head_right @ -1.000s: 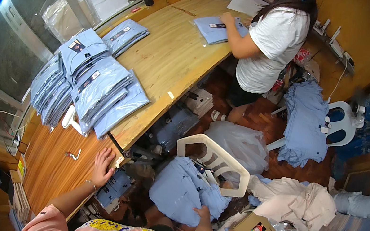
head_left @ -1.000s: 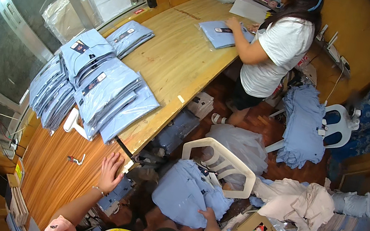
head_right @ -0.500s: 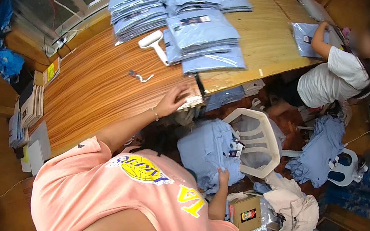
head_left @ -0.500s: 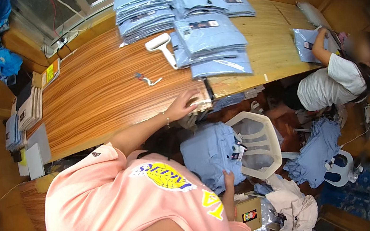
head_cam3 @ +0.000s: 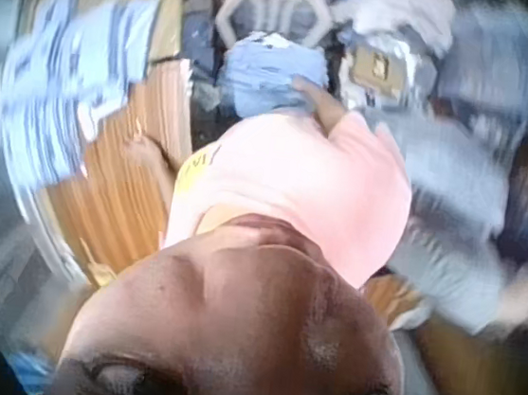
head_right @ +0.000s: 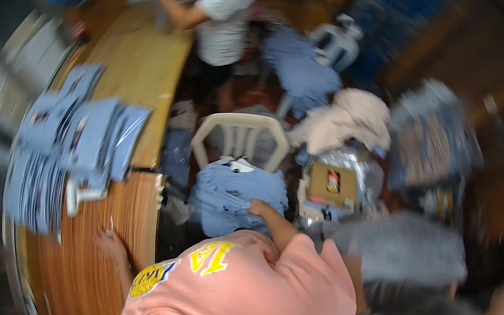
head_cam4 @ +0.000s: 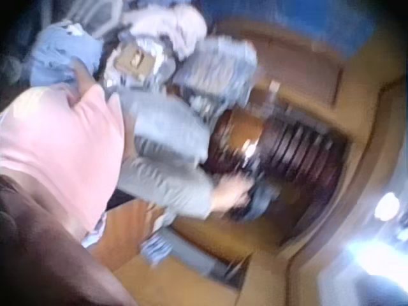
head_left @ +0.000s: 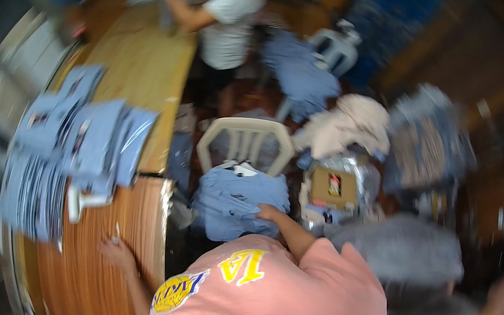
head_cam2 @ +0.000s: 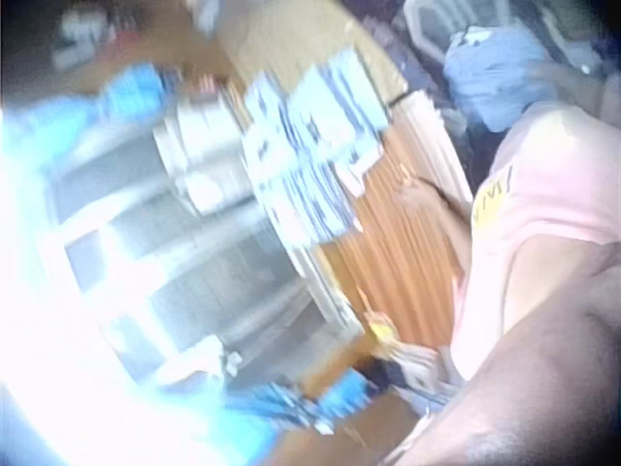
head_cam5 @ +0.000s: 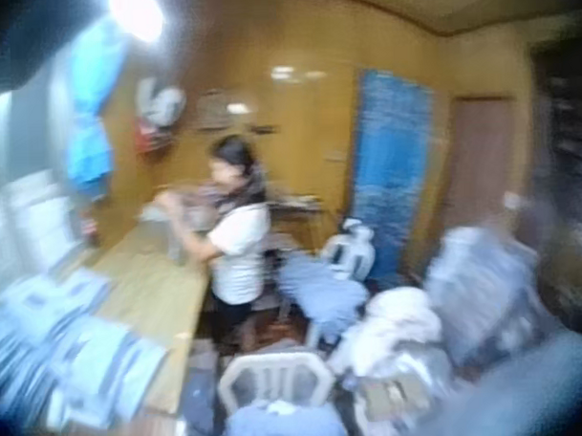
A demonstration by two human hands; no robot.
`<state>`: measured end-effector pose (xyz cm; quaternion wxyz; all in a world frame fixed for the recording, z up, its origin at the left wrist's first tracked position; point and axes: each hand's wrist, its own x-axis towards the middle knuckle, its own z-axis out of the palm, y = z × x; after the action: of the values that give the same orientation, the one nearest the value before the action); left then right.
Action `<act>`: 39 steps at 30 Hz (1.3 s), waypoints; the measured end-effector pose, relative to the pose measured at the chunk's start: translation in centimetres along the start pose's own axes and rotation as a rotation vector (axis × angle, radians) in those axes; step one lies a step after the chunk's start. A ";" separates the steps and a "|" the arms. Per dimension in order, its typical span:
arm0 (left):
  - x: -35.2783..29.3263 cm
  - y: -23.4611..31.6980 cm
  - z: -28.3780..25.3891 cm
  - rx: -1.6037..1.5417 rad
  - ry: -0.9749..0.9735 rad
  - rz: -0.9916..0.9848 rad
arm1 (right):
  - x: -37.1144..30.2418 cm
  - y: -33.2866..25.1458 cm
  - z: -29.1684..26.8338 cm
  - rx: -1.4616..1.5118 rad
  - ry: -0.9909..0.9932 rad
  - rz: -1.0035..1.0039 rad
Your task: The person picks up a light-blue garment from a chair, lays it flat on a table, and folds it using a cardboard guide. They then place the folded garment into a clear plastic bag and seal it with a strip of tape.
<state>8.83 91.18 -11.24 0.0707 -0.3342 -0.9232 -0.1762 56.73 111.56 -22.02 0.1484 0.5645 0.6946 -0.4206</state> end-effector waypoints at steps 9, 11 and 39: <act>3.8 12.2 -3.8 -0.485 0.248 0.597 | -4.4 -3.4 4.3 0.019 0.215 -0.019; 3.6 15.5 -4.7 -0.802 -0.177 0.704 | -6.1 -5.8 3.6 0.053 0.247 -0.037; -8.8 17.9 8.3 -0.826 -1.433 0.434 | -15.7 -0.7 -6.5 0.130 0.476 -0.165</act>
<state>27.02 101.86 -16.14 -0.6256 -0.5331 -0.5223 -0.2273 62.84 106.06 -7.10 -0.0908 0.5975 0.7250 -0.3304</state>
